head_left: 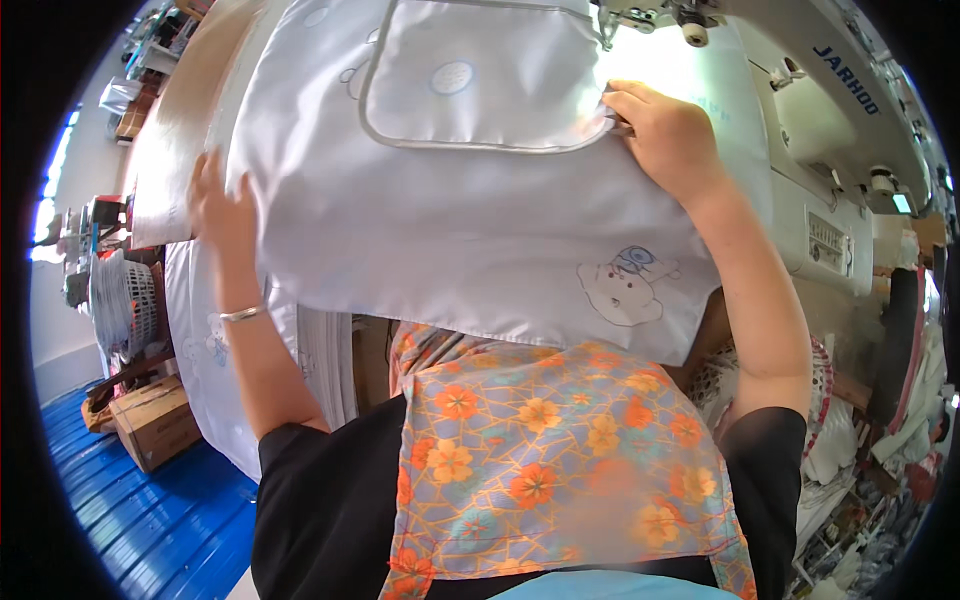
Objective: Sewing decorative pockets onto fabric panels using an industrial sewing machine.
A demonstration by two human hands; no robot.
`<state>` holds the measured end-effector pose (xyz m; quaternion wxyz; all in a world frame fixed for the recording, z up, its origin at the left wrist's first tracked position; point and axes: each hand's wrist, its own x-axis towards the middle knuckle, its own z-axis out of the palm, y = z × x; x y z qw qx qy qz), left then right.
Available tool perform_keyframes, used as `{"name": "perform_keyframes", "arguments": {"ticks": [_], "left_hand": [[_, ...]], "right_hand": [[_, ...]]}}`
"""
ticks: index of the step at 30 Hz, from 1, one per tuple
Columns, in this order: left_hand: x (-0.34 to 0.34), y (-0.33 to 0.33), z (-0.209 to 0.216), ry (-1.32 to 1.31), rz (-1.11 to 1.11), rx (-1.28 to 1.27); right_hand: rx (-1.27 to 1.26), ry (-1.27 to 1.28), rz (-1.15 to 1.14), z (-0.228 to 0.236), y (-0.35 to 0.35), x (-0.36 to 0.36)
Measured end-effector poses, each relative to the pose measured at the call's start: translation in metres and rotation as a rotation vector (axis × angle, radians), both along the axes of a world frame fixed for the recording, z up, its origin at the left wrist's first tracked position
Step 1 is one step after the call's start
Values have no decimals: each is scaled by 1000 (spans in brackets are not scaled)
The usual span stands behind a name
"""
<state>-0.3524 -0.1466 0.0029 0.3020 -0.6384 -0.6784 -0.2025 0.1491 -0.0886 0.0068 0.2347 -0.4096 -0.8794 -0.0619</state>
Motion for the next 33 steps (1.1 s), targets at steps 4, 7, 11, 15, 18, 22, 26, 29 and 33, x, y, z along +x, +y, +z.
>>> {"name": "perform_keyframes", "arguments": {"ticks": [4,7,11,15,18,22,26,29,33], "left_hand": [[140,15,28,-63,-618,-152],[150,17,15,-86,-707,-214],[149,15,-1,-271,-708,-241],[149,13,-2,-248,-709,-229],[154,8,8,-249,-679,-304],[191,22,43,-234,-758,-354],[232,52,25,-186,-922,-379],[238,61,1,-79,-813,-380],[237,59,-3,-77,-732,-439]], "right_hand": [[-8,17,-28,0,-17,-1],[-73,78,-26,-1,-38,-10],[-34,171,-29,-3,-43,-13],[-21,181,-41,-6,-43,-13],[-16,189,-44,-6,-43,-11],[-37,198,-41,-4,-44,-9],[-85,211,-13,-5,-44,-10],[-67,224,-17,-6,-44,-9],[-8,195,-19,-10,-42,-4]]}}
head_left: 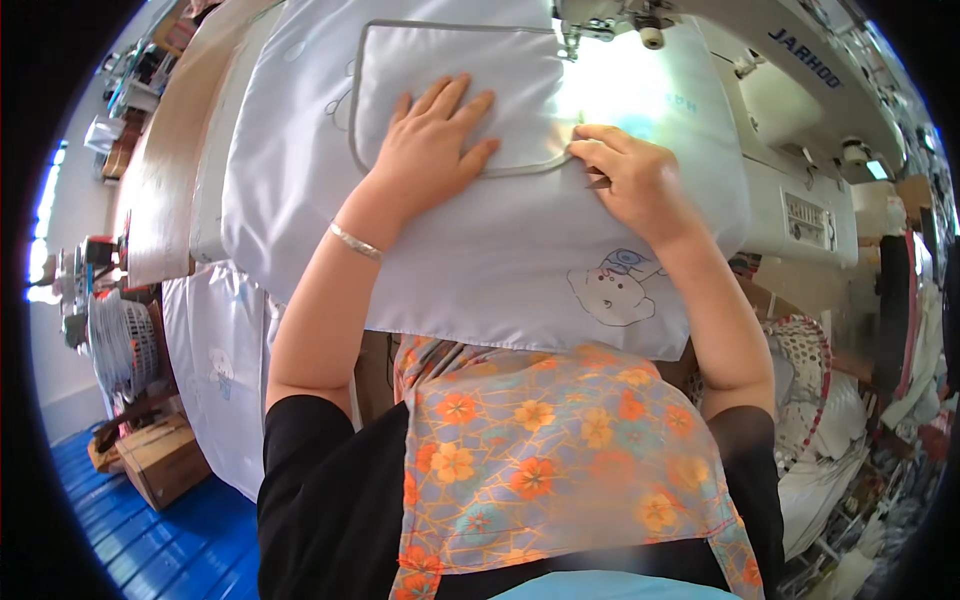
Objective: Sewing decorative pockets onto fabric panels using an industrial sewing machine.
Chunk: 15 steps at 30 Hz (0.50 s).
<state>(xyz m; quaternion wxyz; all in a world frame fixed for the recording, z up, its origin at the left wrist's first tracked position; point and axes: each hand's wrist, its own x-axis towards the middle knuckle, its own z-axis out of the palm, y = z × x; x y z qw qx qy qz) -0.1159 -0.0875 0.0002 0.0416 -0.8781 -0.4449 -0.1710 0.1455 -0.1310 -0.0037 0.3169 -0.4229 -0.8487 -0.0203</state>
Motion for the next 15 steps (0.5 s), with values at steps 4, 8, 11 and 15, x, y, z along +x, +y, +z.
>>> {"name": "perform_keyframes", "arguments": {"ticks": [4,8,11,15], "left_hand": [[19,16,20,52,-6,-78],[55,28,15,-81,-334,0],[53,25,3,-52,-452,43],[56,27,4,-66,-492,25]], "right_hand": [[-72,37,15,1,0,-1],[-42,35,23,2,-1,-2],[-10,19,17,1,-2,-2],[-28,36,-3,-1,-9,5]]}}
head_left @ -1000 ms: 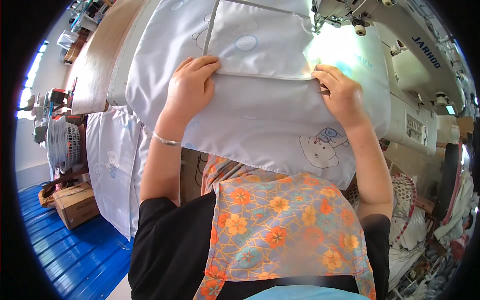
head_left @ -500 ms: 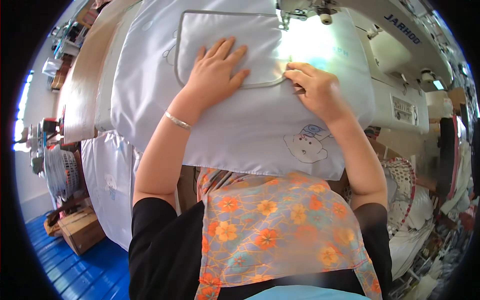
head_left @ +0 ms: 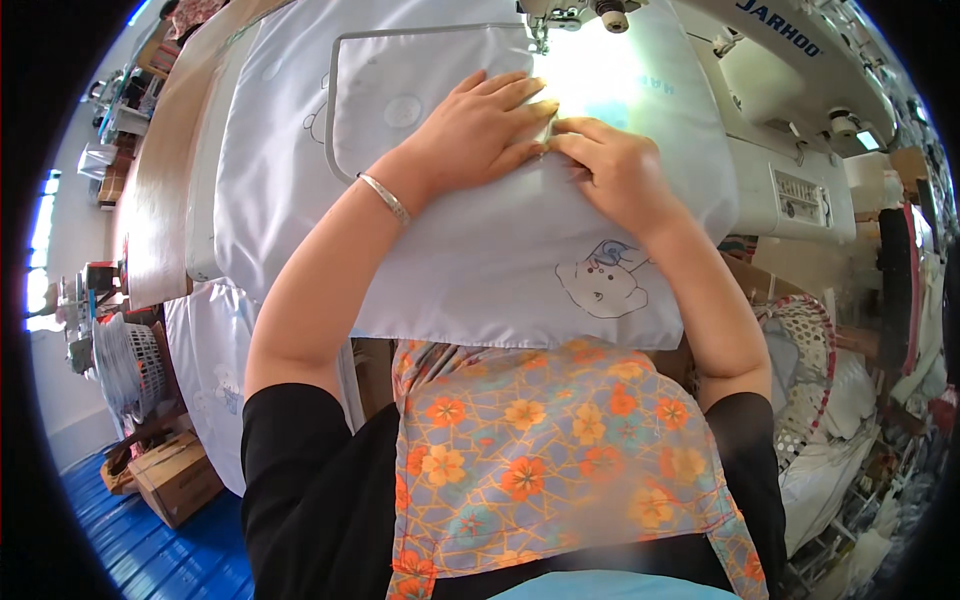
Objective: Sewing decorative pockets onto fabric panels using an industrial sewing machine.
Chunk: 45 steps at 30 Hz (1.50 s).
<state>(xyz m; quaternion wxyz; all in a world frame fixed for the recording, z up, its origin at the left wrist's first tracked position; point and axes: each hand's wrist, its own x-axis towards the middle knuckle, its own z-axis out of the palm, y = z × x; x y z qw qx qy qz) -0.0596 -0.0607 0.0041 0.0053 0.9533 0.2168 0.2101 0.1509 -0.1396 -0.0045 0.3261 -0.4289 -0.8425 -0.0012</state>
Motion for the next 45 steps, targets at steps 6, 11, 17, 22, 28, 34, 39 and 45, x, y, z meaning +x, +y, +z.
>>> {"name": "perform_keyframes", "arguments": {"ticks": [6,11,17,22,28,34,39,45], "left_hand": [[-11,-4,-4,35,32,6],[-1,-6,4,-45,15,109],[-4,-2,2,-18,-60,5],[-3,-8,0,-68,-46,23],[-5,-6,1,-66,-69,6],[-6,1,0,-85,-54,-25],[-6,12,0,-102,-44,-30],[-3,28,1,-102,-18,-21]], "right_hand": [[145,321,-601,-36,-77,82],[-629,1132,-904,-86,-150,115],[-927,997,-797,-83,-162,127],[-892,959,-801,-83,-163,131],[-1156,881,-767,-96,-185,142],[-1281,976,-713,-107,-208,148],[-1153,1026,-774,-102,-204,151],[-935,1716,-711,-132,-223,129]]}}
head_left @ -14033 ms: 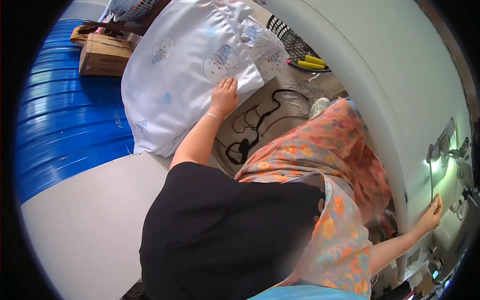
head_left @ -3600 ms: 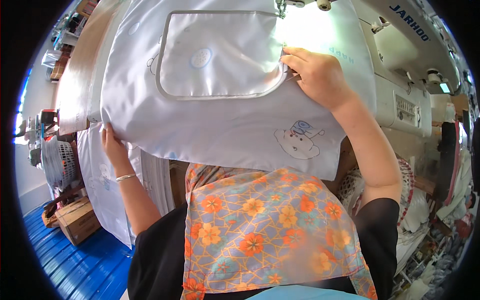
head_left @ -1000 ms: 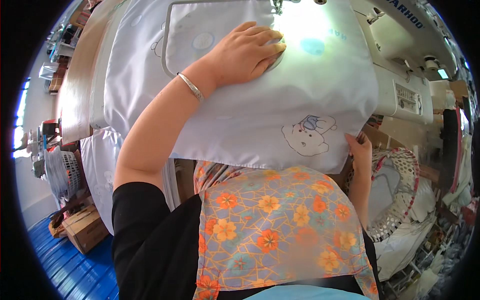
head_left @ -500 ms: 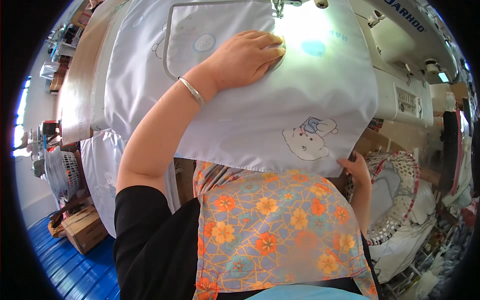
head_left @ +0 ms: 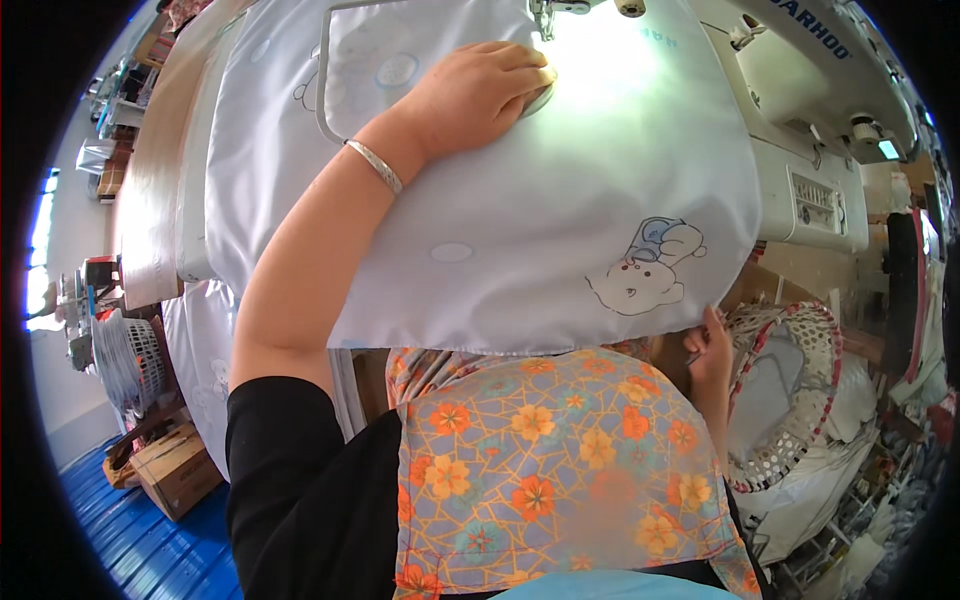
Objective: Sewing decorative pockets onto fabric panels using an industrial sewing machine.
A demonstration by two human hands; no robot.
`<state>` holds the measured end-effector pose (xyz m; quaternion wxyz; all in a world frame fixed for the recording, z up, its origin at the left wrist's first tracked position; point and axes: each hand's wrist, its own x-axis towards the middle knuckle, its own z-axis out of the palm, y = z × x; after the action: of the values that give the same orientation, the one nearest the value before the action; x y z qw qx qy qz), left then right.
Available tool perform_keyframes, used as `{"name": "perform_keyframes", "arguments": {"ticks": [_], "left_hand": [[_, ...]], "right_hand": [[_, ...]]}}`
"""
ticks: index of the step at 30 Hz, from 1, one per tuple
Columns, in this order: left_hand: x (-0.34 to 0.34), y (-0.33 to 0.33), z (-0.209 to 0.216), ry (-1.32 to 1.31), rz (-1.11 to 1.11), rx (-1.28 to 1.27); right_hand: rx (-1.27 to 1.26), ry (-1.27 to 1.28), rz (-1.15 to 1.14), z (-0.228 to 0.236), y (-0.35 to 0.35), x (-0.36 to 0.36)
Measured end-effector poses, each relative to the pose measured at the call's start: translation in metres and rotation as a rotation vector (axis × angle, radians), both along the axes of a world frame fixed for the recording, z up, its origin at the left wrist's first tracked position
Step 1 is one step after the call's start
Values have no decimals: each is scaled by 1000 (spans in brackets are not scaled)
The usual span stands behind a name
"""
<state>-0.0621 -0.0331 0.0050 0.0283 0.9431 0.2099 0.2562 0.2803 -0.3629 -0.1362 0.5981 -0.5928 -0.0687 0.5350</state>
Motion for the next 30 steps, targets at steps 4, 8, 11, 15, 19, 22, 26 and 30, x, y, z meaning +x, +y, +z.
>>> {"name": "perform_keyframes", "arguments": {"ticks": [4,8,11,15,19,22,26,30], "left_hand": [[0,18,-2,30,-3,1],[-2,30,-4,24,-3,-3],[-2,34,-3,66,52,-33],[0,39,7,34,-52,-49],[-2,42,4,3,-41,-55],[0,39,-5,34,28,-69],[2,41,-4,144,97,-109],[0,45,-10,119,64,-45]], "right_hand": [[144,266,-88,-9,-2,-50],[19,123,-89,36,22,-98],[14,-26,-43,44,26,-98],[165,-22,-37,54,31,-94],[240,-258,-78,55,40,-80],[337,-105,-223,71,52,-83],[219,-562,-147,84,61,-98],[191,-1276,75,94,77,-61]]}}
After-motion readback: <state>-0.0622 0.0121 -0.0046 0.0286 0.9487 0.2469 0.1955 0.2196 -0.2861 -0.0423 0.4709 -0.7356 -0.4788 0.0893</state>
